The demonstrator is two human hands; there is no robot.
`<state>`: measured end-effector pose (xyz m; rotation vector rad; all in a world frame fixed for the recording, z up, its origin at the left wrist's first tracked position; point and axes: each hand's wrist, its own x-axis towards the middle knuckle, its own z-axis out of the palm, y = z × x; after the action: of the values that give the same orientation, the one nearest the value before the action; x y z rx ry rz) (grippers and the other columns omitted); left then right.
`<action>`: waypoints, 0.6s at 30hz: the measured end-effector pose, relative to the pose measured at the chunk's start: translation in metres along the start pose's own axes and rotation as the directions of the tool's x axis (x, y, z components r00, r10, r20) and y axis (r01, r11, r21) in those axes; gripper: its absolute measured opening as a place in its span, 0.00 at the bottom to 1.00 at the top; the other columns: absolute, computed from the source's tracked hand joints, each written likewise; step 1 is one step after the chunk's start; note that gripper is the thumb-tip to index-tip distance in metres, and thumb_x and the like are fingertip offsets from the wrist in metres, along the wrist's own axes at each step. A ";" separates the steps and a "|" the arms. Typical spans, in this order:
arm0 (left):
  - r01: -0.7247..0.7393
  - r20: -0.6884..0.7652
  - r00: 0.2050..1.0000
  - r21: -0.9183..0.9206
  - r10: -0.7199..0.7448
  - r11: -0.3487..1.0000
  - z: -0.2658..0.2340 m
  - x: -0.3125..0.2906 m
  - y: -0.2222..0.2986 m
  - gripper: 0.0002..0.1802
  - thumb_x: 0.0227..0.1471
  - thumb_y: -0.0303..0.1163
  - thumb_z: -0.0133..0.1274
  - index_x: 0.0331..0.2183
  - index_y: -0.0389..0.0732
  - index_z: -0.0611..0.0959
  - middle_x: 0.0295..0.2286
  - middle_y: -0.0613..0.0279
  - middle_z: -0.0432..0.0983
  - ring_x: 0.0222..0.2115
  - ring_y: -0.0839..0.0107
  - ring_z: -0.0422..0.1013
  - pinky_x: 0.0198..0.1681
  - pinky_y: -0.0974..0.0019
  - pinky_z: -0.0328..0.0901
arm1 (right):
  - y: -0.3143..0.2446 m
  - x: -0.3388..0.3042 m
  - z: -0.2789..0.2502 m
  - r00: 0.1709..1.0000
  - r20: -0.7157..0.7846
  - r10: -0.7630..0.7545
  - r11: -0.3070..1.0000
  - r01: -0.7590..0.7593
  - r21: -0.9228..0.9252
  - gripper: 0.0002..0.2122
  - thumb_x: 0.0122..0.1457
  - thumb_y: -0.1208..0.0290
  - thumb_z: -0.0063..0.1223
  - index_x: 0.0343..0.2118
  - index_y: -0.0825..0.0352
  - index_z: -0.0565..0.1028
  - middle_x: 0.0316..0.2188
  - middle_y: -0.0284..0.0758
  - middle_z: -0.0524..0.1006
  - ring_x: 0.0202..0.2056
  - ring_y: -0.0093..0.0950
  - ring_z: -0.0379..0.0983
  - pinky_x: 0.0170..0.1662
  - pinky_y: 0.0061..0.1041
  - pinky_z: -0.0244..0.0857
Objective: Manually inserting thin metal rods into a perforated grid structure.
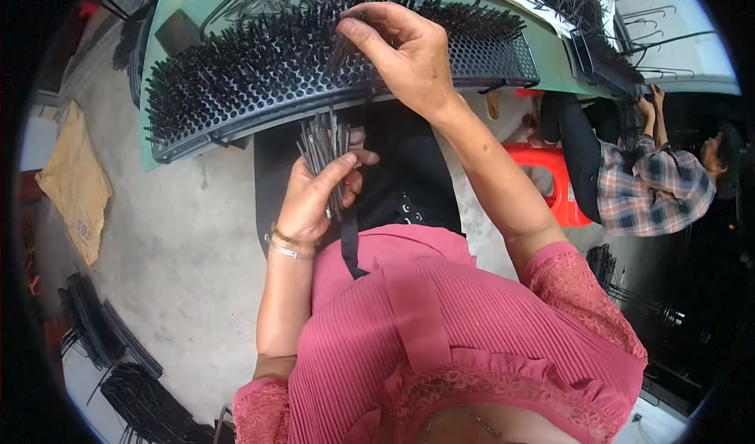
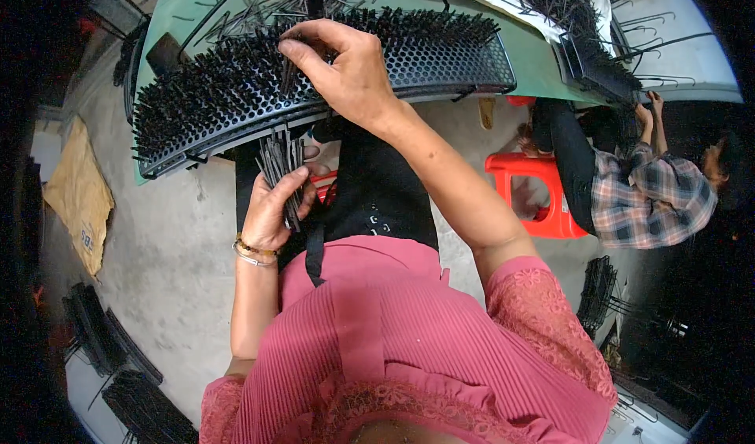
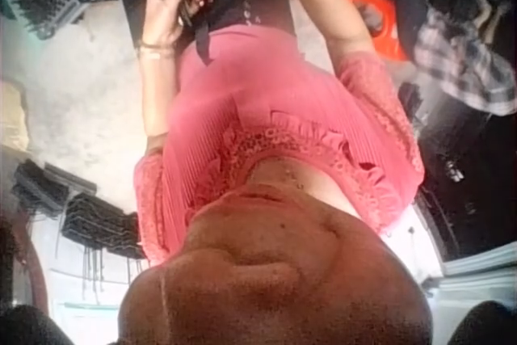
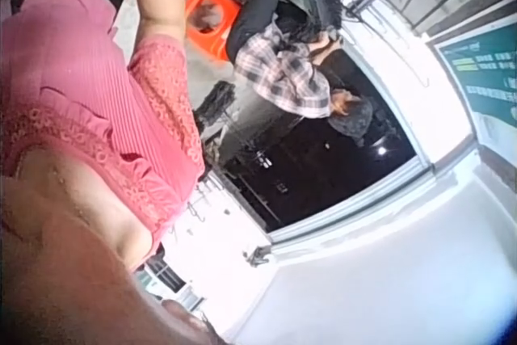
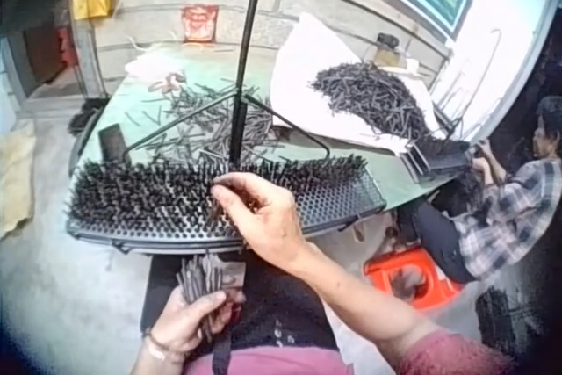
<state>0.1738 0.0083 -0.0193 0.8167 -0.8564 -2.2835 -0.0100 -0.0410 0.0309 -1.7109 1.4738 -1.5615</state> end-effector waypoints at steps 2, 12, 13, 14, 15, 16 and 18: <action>0.010 -0.006 1.000 -0.011 -0.010 1.000 0.000 0.000 0.000 0.20 0.52 0.30 0.52 0.46 0.32 0.71 0.32 0.54 0.77 0.20 0.81 0.66 0.19 0.80 0.61 | -0.003 0.000 0.001 1.000 -0.003 -0.012 1.000 0.012 -0.003 0.08 0.55 0.75 0.55 0.37 0.72 0.76 0.29 0.32 0.79 0.31 0.16 0.73 0.34 0.13 0.67; 0.003 0.030 1.000 -0.035 -0.002 0.999 0.000 0.000 -0.001 0.20 0.52 0.30 0.52 0.46 0.32 0.71 0.32 0.54 0.76 0.20 0.81 0.66 0.19 0.80 0.61 | 0.000 0.001 0.008 0.997 0.023 -0.075 0.992 0.077 -0.099 0.09 0.54 0.74 0.56 0.36 0.71 0.76 0.29 0.32 0.79 0.31 0.16 0.74 0.34 0.15 0.67; 0.000 0.033 0.999 -0.036 0.001 0.999 0.000 0.000 -0.001 0.20 0.52 0.30 0.52 0.46 0.32 0.71 0.32 0.54 0.76 0.20 0.81 0.66 0.19 0.80 0.61 | 0.002 0.000 0.009 0.999 -0.015 -0.045 0.997 0.044 -0.058 0.08 0.54 0.74 0.56 0.36 0.71 0.76 0.29 0.32 0.79 0.31 0.17 0.74 0.35 0.15 0.68; 0.001 0.034 0.999 -0.036 0.001 0.999 0.001 0.000 0.000 0.20 0.52 0.30 0.52 0.46 0.32 0.71 0.32 0.54 0.76 0.20 0.81 0.66 0.19 0.80 0.61 | 0.004 -0.001 0.011 0.999 -0.052 -0.013 1.000 0.012 -0.017 0.08 0.54 0.74 0.55 0.36 0.71 0.76 0.29 0.32 0.79 0.31 0.17 0.74 0.35 0.15 0.68; -0.001 0.028 1.000 -0.028 0.002 1.000 0.001 0.000 0.000 0.20 0.52 0.30 0.52 0.46 0.32 0.71 0.32 0.54 0.76 0.20 0.81 0.66 0.19 0.80 0.61 | 0.004 -0.001 0.013 0.999 -0.053 -0.012 1.000 0.011 -0.017 0.08 0.54 0.74 0.55 0.36 0.71 0.76 0.29 0.32 0.79 0.31 0.17 0.74 0.35 0.15 0.68; -0.003 0.021 1.000 -0.020 0.003 1.000 0.002 -0.001 0.001 0.20 0.51 0.30 0.52 0.46 0.32 0.71 0.32 0.55 0.76 0.20 0.81 0.66 0.19 0.80 0.61 | 0.005 -0.001 0.015 0.999 -0.050 0.004 1.000 -0.003 0.015 0.08 0.54 0.74 0.56 0.36 0.71 0.77 0.29 0.33 0.79 0.31 0.17 0.74 0.35 0.15 0.68; 0.000 0.015 1.000 -0.022 0.001 1.000 0.001 -0.001 -0.001 0.20 0.51 0.30 0.52 0.46 0.32 0.71 0.31 0.55 0.76 0.20 0.81 0.66 0.19 0.80 0.61 | 0.005 -0.001 0.017 0.999 -0.047 0.020 0.999 -0.018 0.048 0.08 0.54 0.74 0.56 0.35 0.71 0.77 0.29 0.33 0.79 0.32 0.16 0.74 0.35 0.16 0.68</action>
<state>0.1733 0.0097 -0.0190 0.7902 -0.8369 -2.2977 0.0032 -0.0479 0.0213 -1.6397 1.4596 -1.6247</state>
